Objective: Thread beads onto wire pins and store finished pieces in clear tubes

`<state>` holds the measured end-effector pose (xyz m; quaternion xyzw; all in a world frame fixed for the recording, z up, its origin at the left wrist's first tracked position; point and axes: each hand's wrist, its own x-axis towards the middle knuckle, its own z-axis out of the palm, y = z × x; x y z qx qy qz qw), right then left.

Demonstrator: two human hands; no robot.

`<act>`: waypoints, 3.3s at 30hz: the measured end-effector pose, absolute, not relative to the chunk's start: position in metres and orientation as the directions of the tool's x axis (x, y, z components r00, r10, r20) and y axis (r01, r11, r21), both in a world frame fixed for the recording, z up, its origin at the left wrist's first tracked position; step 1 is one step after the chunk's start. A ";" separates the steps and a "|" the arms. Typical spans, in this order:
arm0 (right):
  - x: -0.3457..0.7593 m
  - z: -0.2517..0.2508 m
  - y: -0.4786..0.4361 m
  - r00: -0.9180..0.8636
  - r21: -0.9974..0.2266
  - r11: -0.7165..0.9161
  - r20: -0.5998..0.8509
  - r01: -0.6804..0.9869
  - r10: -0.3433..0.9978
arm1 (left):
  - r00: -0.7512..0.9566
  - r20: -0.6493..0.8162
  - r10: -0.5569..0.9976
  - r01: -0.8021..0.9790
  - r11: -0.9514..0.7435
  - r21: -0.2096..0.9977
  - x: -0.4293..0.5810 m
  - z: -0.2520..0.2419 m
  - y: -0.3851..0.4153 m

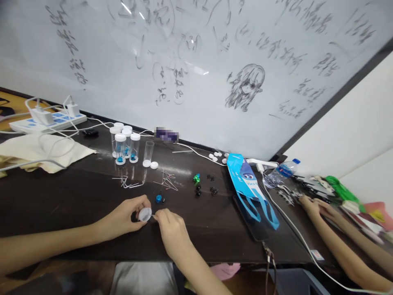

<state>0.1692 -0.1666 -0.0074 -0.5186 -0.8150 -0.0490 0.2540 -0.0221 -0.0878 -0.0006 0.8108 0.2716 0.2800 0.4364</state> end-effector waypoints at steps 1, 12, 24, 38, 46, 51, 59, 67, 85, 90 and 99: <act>0.168 -0.006 -0.166 -0.328 -0.171 0.449 0.470 0.877 0.820 | 0.696 0.213 0.685 0.200 -0.470 0.860 -0.022 -0.001 -0.088; 0.165 -0.006 -0.165 -0.324 -0.090 0.412 0.476 0.907 0.818 | 0.710 0.205 0.674 0.204 -0.475 0.856 -0.021 -0.003 -0.089; 0.166 -0.008 -0.166 -0.349 -0.027 0.406 0.463 0.914 0.815 | 0.706 0.197 0.680 0.195 -0.454 0.870 -0.019 -0.002 -0.088; 0.165 -0.006 -0.168 -0.338 -0.094 0.396 0.368 0.913 0.866 | 0.688 0.179 0.704 0.223 -0.439 0.870 -0.019 0.002 -0.090; 0.163 -0.004 -0.168 -0.242 -0.230 0.342 0.374 0.911 0.895 | 0.687 0.168 0.707 0.213 -0.418 0.883 -0.019 0.001 -0.087; 0.163 -0.002 -0.166 -0.199 -0.298 0.319 0.369 0.900 0.908 | 0.698 0.189 0.690 0.224 -0.462 0.858 -0.020 -0.001 -0.083; 0.162 0.001 -0.165 -0.173 -0.429 0.325 0.356 0.843 0.918 | 0.718 0.162 0.677 0.306 -0.515 0.801 -0.022 -0.004 -0.083; 0.164 0.004 -0.165 -0.043 -0.668 0.290 0.360 0.685 0.932 | 0.721 0.174 0.671 0.289 -0.518 0.805 -0.025 -0.009 -0.078; 0.189 0.009 -0.138 0.290 -0.948 0.251 0.301 0.198 0.908 | 0.778 0.219 0.588 0.211 -0.573 0.792 0.014 0.005 -0.033; 0.192 0.018 -0.113 0.264 -0.932 0.299 0.347 0.206 0.900 | 0.778 0.164 0.607 0.261 -0.549 0.794 0.020 0.007 -0.030; 0.204 0.005 -0.075 0.218 -0.858 0.416 0.486 0.301 0.846 | 0.671 0.221 0.708 0.204 -0.463 0.863 0.026 0.004 -0.023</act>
